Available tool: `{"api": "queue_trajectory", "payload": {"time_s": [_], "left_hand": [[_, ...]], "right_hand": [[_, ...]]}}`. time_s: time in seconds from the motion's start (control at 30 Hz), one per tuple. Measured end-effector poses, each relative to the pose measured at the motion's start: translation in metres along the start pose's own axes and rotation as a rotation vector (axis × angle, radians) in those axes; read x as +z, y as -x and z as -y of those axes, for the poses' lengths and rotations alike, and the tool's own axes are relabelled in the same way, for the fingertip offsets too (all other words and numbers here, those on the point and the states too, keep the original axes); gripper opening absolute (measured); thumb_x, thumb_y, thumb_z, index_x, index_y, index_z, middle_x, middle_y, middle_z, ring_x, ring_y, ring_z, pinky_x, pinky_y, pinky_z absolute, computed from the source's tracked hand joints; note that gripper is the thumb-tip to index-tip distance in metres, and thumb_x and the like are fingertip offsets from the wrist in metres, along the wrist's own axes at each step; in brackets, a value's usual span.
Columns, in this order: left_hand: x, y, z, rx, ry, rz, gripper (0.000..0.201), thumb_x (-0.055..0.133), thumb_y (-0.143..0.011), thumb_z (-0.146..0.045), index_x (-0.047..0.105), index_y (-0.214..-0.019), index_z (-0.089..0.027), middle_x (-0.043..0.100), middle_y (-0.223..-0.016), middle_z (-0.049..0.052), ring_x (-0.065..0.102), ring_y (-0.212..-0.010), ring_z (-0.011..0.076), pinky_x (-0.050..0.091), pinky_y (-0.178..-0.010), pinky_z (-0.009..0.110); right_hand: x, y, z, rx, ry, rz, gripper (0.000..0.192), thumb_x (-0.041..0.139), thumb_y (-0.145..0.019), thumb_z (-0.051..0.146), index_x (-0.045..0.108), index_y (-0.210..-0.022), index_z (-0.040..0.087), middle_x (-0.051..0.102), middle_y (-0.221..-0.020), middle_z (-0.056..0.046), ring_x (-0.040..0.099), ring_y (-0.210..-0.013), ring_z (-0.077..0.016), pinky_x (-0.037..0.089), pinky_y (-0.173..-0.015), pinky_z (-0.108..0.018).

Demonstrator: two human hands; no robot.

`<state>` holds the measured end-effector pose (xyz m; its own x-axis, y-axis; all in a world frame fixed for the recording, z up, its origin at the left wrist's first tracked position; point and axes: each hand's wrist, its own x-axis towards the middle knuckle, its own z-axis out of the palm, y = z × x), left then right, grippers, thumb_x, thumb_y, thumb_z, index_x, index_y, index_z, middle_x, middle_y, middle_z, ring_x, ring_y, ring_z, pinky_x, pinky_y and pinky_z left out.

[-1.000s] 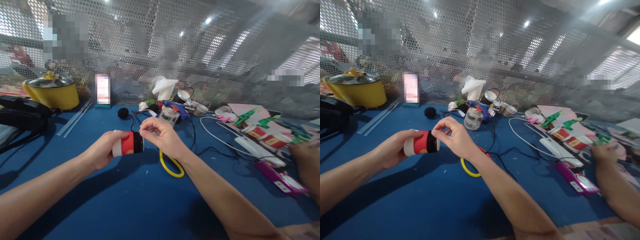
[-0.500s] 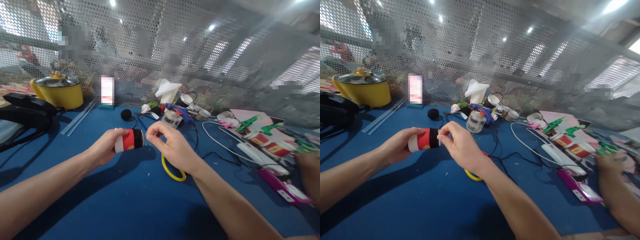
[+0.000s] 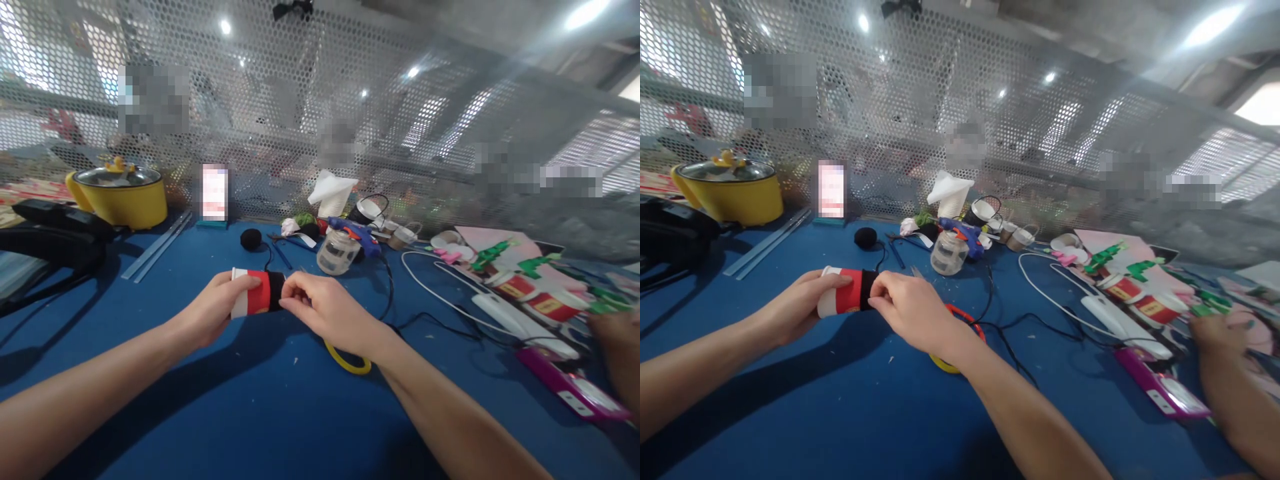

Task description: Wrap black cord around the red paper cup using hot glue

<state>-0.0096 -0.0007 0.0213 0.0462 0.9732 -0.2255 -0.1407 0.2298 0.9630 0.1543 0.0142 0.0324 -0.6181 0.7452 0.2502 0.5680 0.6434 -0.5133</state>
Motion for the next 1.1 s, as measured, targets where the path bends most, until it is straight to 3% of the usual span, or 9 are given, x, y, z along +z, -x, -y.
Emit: {"api": "queue_trajectory", "payload": {"time_s": [0.07, 0.17, 0.23, 0.33, 0.43, 0.6, 0.7, 0.97, 1.1], "left_hand": [[0.0, 0.0, 0.0, 0.027, -0.016, -0.003, 0.009, 0.053, -0.064, -0.022, 0.055, -0.061, -0.013, 0.052, -0.051, -0.003, 0.045, -0.047, 0.0073, 0.033, -0.047, 0.018], [-0.001, 0.003, 0.001, 0.086, -0.073, 0.036, 0.012, 0.053, -0.065, -0.024, 0.056, -0.066, -0.013, 0.054, -0.054, -0.002, 0.047, -0.051, 0.0089, 0.035, -0.049, 0.019], [-0.001, 0.006, 0.003, 0.153, -0.145, 0.084, 0.014, 0.054, -0.066, -0.027, 0.058, -0.069, -0.013, 0.055, -0.056, -0.002, 0.047, -0.053, 0.0099, 0.036, -0.052, 0.02], [-0.003, 0.01, 0.005, 0.231, -0.261, 0.14, 0.014, 0.057, -0.064, -0.028, 0.059, -0.069, -0.014, 0.056, -0.058, -0.002, 0.046, -0.053, 0.0096, 0.036, -0.052, 0.02], [-0.004, 0.009, 0.003, 0.213, -0.285, 0.17, 0.015, 0.06, -0.062, -0.03, 0.059, -0.066, -0.015, 0.055, -0.055, -0.002, 0.044, -0.05, 0.0087, 0.034, -0.05, 0.019], [-0.005, 0.004, -0.003, 0.041, -0.127, 0.163, 0.03, 0.053, -0.067, -0.042, 0.058, -0.066, -0.013, 0.056, -0.057, 0.001, 0.046, -0.05, 0.0104, 0.034, -0.049, 0.021], [-0.003, 0.004, -0.003, 0.022, -0.095, 0.128, 0.03, 0.054, -0.065, -0.043, 0.057, -0.064, -0.013, 0.053, -0.053, 0.0, 0.044, -0.046, 0.0091, 0.031, -0.045, 0.02], [-0.001, 0.004, 0.004, 0.121, -0.208, 0.089, 0.023, 0.06, -0.061, -0.037, 0.056, -0.063, -0.014, 0.05, -0.051, -0.003, 0.041, -0.047, 0.0069, 0.029, -0.046, 0.019], [0.0, 0.003, 0.003, 0.105, -0.231, 0.034, 0.023, 0.062, -0.059, -0.035, 0.054, -0.06, -0.014, 0.049, -0.048, -0.004, 0.038, -0.042, 0.0065, 0.026, -0.042, 0.019]], "right_hand": [[-0.007, 0.001, -0.001, 0.064, -0.047, 0.078, 0.009, 0.047, -0.076, 0.021, 0.05, -0.068, 0.018, 0.052, -0.061, 0.001, 0.045, -0.054, -0.01, 0.035, -0.051, -0.023], [-0.012, -0.001, -0.007, 0.186, -0.238, 0.01, 0.018, 0.041, -0.08, 0.031, 0.05, -0.073, 0.017, 0.052, -0.063, 0.0, 0.049, -0.057, -0.0106, 0.039, -0.052, -0.024], [-0.011, -0.003, -0.013, 0.235, -0.425, 0.002, 0.023, 0.043, -0.078, 0.036, 0.048, -0.088, 0.016, 0.054, -0.077, -0.003, 0.052, -0.061, -0.0106, 0.044, -0.053, -0.025], [-0.011, -0.005, -0.019, 0.22, -0.586, 0.153, 0.041, 0.054, -0.071, 0.035, 0.043, -0.105, 0.016, 0.052, -0.091, -0.006, 0.053, -0.065, -0.0101, 0.047, -0.057, -0.026], [-0.011, -0.005, -0.019, 0.17, -0.525, 0.169, 0.042, 0.061, -0.066, 0.034, 0.047, -0.1, 0.016, 0.054, -0.088, -0.005, 0.052, -0.073, -0.0121, 0.046, -0.064, -0.028], [-0.008, -0.003, -0.011, -0.019, -0.2, -0.003, 0.04, 0.064, -0.063, 0.031, 0.048, -0.098, 0.019, 0.05, -0.096, -0.006, 0.049, -0.085, -0.0164, 0.043, -0.072, -0.032], [-0.002, -0.002, -0.009, -0.123, -0.063, -0.04, 0.045, 0.063, -0.063, 0.037, 0.048, -0.101, 0.021, 0.048, -0.1, -0.007, 0.046, -0.094, -0.0201, 0.038, -0.082, -0.038], [0.01, -0.002, -0.005, -0.227, -0.133, 0.064, 0.068, 0.063, -0.061, 0.043, 0.038, -0.119, 0.017, 0.032, -0.127, -0.012, 0.028, -0.118, -0.0216, 0.026, -0.097, -0.039], [-0.003, -0.001, -0.003, -0.141, -0.269, -0.102, 0.043, 0.06, -0.067, 0.034, 0.048, -0.106, 0.018, 0.047, -0.113, -0.01, 0.045, -0.104, -0.0185, 0.038, -0.088, -0.034]]}}
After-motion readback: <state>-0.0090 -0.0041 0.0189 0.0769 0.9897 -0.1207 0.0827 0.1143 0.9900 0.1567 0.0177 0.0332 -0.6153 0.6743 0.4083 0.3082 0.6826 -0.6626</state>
